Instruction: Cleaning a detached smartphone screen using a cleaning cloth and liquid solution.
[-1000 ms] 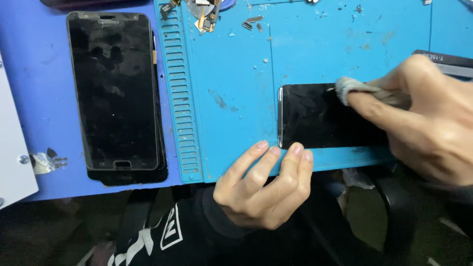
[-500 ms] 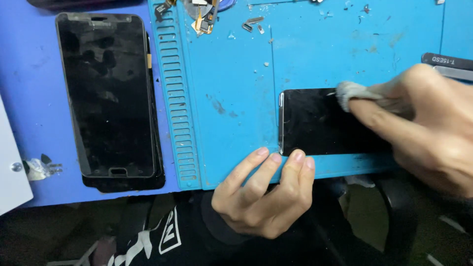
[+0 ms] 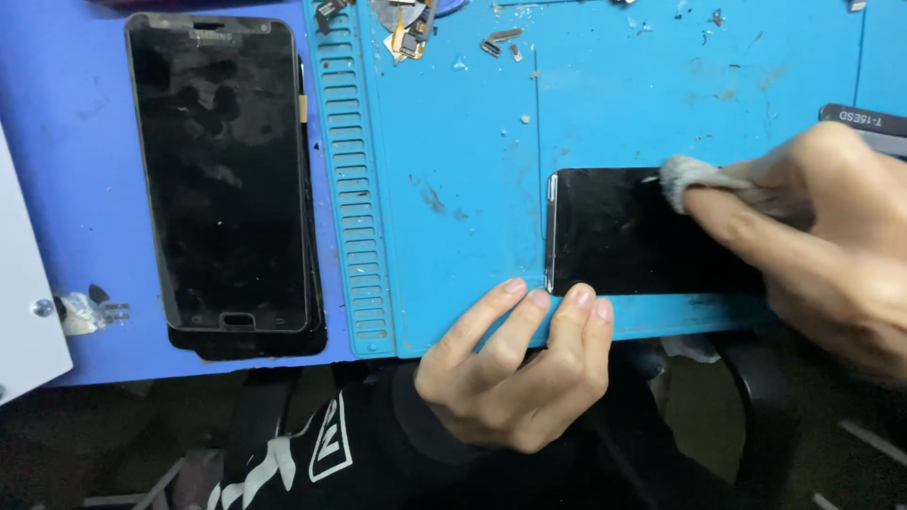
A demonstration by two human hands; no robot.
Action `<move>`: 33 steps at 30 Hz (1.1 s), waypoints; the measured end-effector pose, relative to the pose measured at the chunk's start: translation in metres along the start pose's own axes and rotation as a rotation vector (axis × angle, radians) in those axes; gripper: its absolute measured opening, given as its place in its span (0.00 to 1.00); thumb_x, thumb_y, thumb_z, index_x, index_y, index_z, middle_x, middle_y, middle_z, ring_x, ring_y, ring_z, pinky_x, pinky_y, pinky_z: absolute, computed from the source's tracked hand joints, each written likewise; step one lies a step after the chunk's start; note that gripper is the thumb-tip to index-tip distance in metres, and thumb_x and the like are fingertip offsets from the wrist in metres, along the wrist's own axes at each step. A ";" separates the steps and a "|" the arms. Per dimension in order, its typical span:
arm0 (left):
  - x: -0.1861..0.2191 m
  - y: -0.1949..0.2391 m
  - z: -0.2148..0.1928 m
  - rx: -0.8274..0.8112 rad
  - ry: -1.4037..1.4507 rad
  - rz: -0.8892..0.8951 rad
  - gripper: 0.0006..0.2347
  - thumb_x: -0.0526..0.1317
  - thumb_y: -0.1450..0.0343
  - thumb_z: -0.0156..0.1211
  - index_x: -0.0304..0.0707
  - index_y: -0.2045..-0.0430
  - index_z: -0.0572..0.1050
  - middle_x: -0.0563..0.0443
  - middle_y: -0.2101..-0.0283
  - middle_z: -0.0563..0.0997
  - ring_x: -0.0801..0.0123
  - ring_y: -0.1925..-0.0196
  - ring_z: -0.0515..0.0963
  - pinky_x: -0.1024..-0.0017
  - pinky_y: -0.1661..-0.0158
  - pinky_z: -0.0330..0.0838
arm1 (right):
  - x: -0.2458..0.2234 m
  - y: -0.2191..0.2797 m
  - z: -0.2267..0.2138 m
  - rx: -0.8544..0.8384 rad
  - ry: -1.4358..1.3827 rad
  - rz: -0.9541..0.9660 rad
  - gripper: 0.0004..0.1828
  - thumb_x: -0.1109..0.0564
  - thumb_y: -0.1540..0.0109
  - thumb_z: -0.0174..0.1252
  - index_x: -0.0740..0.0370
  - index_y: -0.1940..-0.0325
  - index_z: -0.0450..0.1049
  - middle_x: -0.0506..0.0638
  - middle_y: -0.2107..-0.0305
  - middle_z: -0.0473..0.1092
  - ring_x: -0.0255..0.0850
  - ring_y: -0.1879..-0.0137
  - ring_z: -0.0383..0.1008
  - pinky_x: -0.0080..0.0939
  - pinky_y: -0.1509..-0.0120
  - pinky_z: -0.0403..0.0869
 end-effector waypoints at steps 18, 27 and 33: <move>-0.001 0.005 0.000 0.028 0.012 -0.048 0.05 0.34 0.28 0.63 0.46 0.61 0.81 0.62 0.58 0.79 0.74 0.53 0.76 0.75 0.46 0.76 | 0.047 0.001 0.040 -0.261 -0.458 0.492 0.21 0.66 0.41 0.56 0.60 0.44 0.79 0.56 0.61 0.73 0.43 0.62 0.83 0.40 0.62 0.81; -0.001 0.002 -0.004 0.024 0.023 -0.027 0.05 0.34 0.28 0.63 0.45 0.61 0.81 0.62 0.57 0.80 0.74 0.53 0.77 0.74 0.45 0.76 | -0.017 -0.007 -0.015 0.149 0.103 -0.072 0.32 0.70 0.48 0.63 0.60 0.39 0.77 0.58 0.53 0.68 0.44 0.51 0.80 0.41 0.49 0.80; 0.000 0.004 -0.004 0.017 0.021 -0.028 0.05 0.35 0.28 0.62 0.44 0.62 0.82 0.61 0.58 0.80 0.73 0.54 0.77 0.73 0.46 0.75 | -0.022 0.000 -0.006 0.122 0.073 -0.134 0.34 0.73 0.54 0.60 0.68 0.42 0.76 0.61 0.52 0.69 0.48 0.51 0.80 0.42 0.50 0.80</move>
Point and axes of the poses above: each hand's wrist, its own y-axis away from the middle knuckle, its own z-axis out of the palm, x = y × z, the point moved 7 cm from there along -y, towards the middle knuckle
